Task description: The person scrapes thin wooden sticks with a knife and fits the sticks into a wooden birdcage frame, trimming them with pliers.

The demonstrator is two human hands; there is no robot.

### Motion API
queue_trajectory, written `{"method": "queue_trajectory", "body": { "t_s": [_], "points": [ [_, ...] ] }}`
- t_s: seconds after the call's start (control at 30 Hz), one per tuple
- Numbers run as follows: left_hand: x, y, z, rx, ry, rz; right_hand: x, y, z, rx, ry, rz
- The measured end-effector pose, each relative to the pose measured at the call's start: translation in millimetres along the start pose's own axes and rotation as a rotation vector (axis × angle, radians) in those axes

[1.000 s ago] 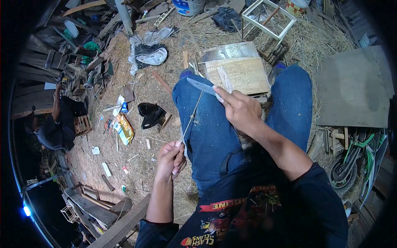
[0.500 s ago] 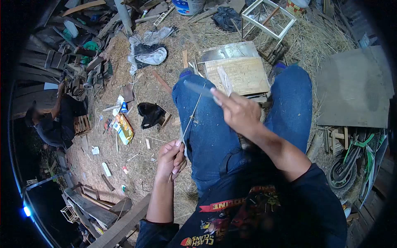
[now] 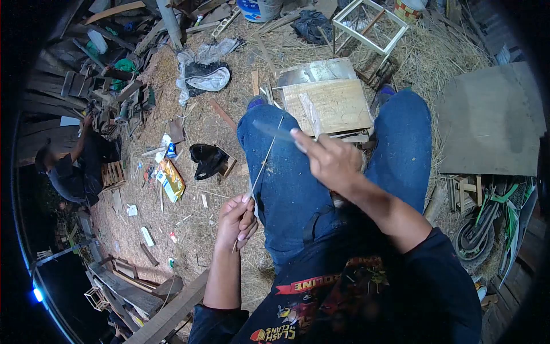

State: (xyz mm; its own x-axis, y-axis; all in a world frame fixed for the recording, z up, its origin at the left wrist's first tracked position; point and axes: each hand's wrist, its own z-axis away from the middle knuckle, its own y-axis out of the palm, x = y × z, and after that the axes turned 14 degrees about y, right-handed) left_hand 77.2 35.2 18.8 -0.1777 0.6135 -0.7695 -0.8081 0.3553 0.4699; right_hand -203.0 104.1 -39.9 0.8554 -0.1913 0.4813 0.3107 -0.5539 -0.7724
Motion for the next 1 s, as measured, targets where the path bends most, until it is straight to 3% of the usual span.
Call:
{"method": "queue_trajectory", "body": {
  "t_s": [0.1,0.23,0.37,0.47,0.63,1.0],
  "points": [
    [-1,-1,3,-0.039,-0.007,0.025,-2,-2,-3,0.03,0.149,0.089],
    [-1,1,-1,0.023,-0.013,0.076,5,-10,8,0.068,-0.016,0.066],
    [-1,0,2,0.001,-0.018,0.091,-6,-6,2,0.006,0.084,0.078],
    [-2,-2,1,0.019,-0.015,0.048,-7,-7,6,0.015,-0.015,0.049],
    [-3,0,1,0.012,-0.013,0.048,-2,-18,-2,0.085,0.087,0.143],
    [4,-2,2,0.009,-0.035,0.099,-4,-21,5,0.165,0.141,0.022]
  ]
}}
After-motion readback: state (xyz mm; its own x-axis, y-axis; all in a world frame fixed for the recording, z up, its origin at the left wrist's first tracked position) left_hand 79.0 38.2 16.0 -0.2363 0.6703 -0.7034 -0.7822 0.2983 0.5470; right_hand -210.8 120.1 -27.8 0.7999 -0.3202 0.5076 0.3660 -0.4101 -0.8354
